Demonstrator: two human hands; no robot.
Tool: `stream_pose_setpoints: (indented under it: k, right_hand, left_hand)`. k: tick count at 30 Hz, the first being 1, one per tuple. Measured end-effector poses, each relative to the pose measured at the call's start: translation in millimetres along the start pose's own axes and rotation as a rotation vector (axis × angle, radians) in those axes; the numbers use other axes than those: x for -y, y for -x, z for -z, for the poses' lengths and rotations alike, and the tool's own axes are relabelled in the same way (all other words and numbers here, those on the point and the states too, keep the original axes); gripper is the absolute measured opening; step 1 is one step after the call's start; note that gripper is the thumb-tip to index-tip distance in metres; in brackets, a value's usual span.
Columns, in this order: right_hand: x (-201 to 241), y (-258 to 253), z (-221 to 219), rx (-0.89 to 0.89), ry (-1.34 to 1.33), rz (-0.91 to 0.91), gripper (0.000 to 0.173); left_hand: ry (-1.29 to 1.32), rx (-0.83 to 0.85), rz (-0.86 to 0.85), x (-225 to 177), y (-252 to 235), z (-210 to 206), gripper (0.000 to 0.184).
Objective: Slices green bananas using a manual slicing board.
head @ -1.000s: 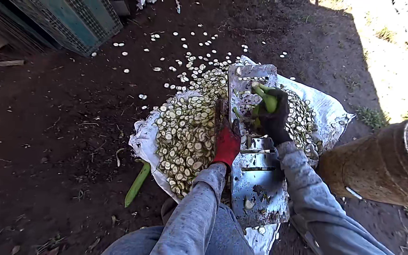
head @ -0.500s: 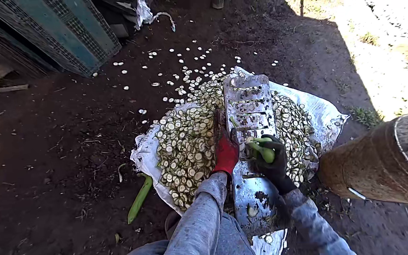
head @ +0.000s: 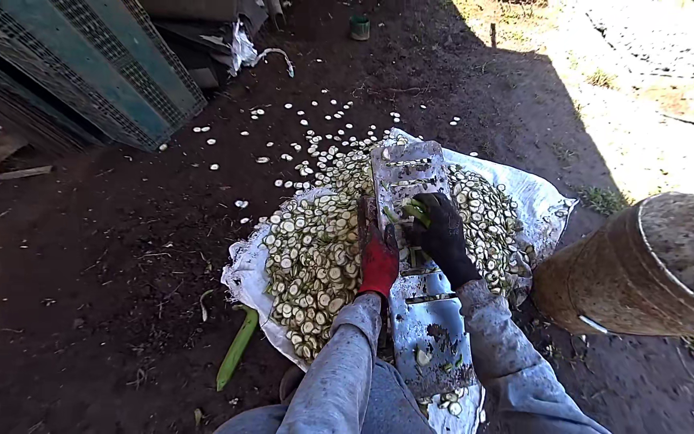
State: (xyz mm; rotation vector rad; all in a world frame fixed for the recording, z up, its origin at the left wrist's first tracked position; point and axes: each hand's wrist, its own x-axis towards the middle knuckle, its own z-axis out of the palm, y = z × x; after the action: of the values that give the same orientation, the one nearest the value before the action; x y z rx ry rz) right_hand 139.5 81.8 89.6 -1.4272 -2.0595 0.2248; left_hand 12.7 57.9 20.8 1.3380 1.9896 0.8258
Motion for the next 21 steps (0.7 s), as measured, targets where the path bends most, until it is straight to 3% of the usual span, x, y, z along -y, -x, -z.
stream_pose_setpoints:
  k: [4, 6, 8, 13, 15, 17, 21]
  right_hand:
    - [1, 146, 14, -0.101, -0.066, 0.109, 0.037]
    - [1, 160, 17, -0.115, -0.086, 0.155, 0.036]
    - [-8, 111, 6, -0.157, -0.047, 0.191, 0.032]
    - [-38, -86, -27, -0.069, 0.053, 0.155, 0.038]
    - [-36, -102, -28, -0.068, 0.062, 0.114, 0.039]
    - [-27, -52, -18, -0.053, 0.036, 0.11, 0.045]
    - [-8, 132, 5, -0.092, -0.055, 0.096, 0.038]
  left_hand:
    - [0.017, -0.008, -0.024, 1, 2, -4, 0.061]
    - [0.007, 0.018, 0.01, -1, 4, -3, 0.062]
    - [-0.01, 0.067, 0.007, 0, 10, 0, 0.061]
    - [0.003, 0.057, 0.008, -2, 8, 2, 0.061]
    - [0.009, 0.046, 0.008, -2, 7, 1, 0.061]
    - [0.005, 0.042, 0.001, -1, 5, 0, 0.063]
    - [-0.003, 0.022, 0.003, -1, 2, -3, 0.063]
